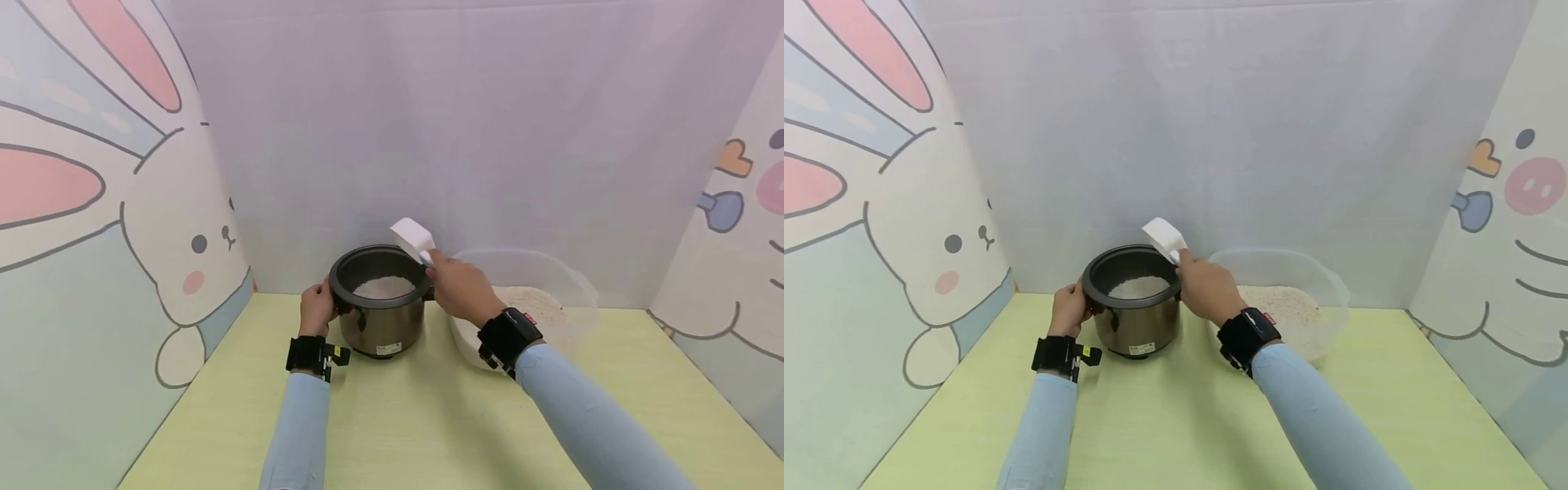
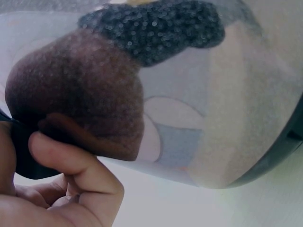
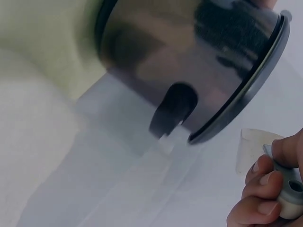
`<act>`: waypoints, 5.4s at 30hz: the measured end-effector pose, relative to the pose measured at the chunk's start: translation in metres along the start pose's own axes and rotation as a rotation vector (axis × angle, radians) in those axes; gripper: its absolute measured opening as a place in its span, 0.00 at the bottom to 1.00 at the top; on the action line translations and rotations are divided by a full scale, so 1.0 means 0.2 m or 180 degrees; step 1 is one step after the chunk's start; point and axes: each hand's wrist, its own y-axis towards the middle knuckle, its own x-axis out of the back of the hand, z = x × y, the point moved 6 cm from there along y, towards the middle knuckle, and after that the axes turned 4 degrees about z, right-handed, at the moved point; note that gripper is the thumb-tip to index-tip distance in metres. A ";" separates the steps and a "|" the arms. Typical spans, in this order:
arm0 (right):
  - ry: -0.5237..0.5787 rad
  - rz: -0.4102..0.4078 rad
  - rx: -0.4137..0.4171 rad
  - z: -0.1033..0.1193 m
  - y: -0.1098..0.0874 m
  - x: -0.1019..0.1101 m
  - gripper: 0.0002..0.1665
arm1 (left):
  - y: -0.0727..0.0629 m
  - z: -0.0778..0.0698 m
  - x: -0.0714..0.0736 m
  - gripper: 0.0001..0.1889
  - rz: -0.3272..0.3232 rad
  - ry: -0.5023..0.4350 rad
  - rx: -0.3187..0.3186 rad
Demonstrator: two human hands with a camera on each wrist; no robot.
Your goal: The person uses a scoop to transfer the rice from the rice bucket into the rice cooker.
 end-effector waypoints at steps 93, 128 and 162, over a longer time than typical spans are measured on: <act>0.0717 0.1660 -0.0829 -0.88 -0.39 -0.17 0.26 | -0.01 0.00 0.00 0.23 -0.0058 0.0039 0.0032; 0.1543 0.1916 -0.0536 -0.87 -0.40 -0.15 0.17 | 0.00 0.00 -0.01 0.23 -0.0033 -0.0030 0.0061; 0.3050 0.2026 -0.0642 -0.87 -0.41 -0.13 0.25 | 0.01 0.01 0.00 0.23 -0.0060 0.0035 0.0180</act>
